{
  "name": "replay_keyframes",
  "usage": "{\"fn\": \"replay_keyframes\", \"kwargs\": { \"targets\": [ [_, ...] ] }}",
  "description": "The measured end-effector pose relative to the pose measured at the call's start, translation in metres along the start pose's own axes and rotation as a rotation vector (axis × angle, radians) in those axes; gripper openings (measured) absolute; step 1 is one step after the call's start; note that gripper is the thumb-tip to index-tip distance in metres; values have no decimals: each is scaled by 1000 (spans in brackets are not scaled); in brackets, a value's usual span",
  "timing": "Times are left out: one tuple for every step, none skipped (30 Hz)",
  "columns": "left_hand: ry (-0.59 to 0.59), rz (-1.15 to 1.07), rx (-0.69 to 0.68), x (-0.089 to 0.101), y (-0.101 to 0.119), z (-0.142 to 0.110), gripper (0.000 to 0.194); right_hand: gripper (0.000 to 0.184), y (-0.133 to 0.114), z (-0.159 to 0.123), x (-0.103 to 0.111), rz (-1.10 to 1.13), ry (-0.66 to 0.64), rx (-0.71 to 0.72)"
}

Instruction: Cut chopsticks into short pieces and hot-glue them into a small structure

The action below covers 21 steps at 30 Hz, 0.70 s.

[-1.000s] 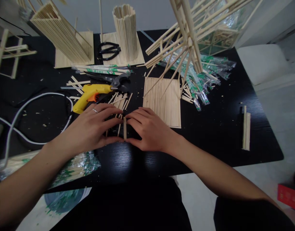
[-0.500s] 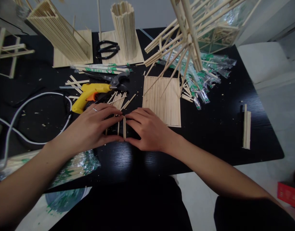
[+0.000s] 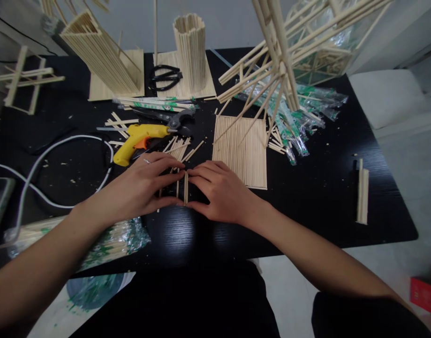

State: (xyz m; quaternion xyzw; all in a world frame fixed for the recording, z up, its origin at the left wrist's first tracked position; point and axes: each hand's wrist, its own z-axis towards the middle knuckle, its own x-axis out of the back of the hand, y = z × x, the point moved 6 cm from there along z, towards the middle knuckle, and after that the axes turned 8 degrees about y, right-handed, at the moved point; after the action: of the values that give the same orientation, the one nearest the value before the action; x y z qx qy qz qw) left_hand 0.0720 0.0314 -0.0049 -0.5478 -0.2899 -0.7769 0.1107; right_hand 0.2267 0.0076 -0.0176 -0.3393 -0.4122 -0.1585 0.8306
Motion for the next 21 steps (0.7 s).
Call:
{"fn": "replay_keyframes", "kwargs": {
  "targets": [
    [-4, 4, 5, 0, -1, -1, 49, 45, 0, 0, 0, 1, -2, -3],
    [-6, 11, 9, -1, -2, -2, 46, 45, 1, 1, 0, 4, -4, -6],
    [-7, 18, 11, -1, -2, -2, 45, 45, 1, 1, 1, 8, -9, -9],
    [-7, 21, 11, -1, -2, -2, 46, 44, 2, 1, 1, 10, -15, -12],
    [-8, 21, 10, -1, -2, -3, 47, 44, 2, 1, 1, 12, -21, -13],
    [-7, 17, 10, -1, -2, -2, 48, 44, 2, 1, 1, 15, -25, -12],
    [-6, 11, 11, -1, -1, -2, 48, 44, 2, 1, 1, 16, -28, -12],
    [-2, 3, 12, 0, 0, -2, 48, 44, 2, 1, 1, 19, -31, -12],
    [0, -3, 16, 0, 0, -1, 48, 44, 1, 1, 1, 23, -33, -14],
    [1, -8, 22, 1, 0, -1, 47, 44, 1, 1, 1, 26, -34, -17],
    [0, -11, 26, 1, 1, 0, 47, 43, 1, 1, 1, 28, -34, -23],
    [-4, -11, 28, 1, 1, 0, 47, 42, 0, 1, 0, 27, -34, -25],
    [-9, -11, 26, 0, 1, 0, 46, 42, 0, 1, 0, 24, -34, -25],
    [-13, -10, 23, 0, 2, 1, 46, 42, 0, 0, 0, 19, -32, -23],
    [-19, -7, 20, 0, 2, 1, 45, 41, -1, 0, 0, 11, -30, -20],
    [-23, -4, 16, -1, 2, 1, 43, 41, -1, 0, -1, 4, -29, -16],
    [-27, -1, 13, -1, 3, 1, 43, 41, -1, 0, -1, -2, -26, -11],
    [-27, 2, 12, -1, 3, 1, 42, 42, -2, 0, -1, -5, -23, -9],
    [-29, 3, 12, -1, 3, 1, 43, 43, -2, 0, -1, -6, -22, -9],
    [-27, 0, 12, -1, 3, 1, 43, 43, -2, 0, -1, -5, -23, -10],
    [-25, -6, 13, 0, 3, 1, 44, 43, -2, 0, 0, -3, -26, -14]
  ]
}}
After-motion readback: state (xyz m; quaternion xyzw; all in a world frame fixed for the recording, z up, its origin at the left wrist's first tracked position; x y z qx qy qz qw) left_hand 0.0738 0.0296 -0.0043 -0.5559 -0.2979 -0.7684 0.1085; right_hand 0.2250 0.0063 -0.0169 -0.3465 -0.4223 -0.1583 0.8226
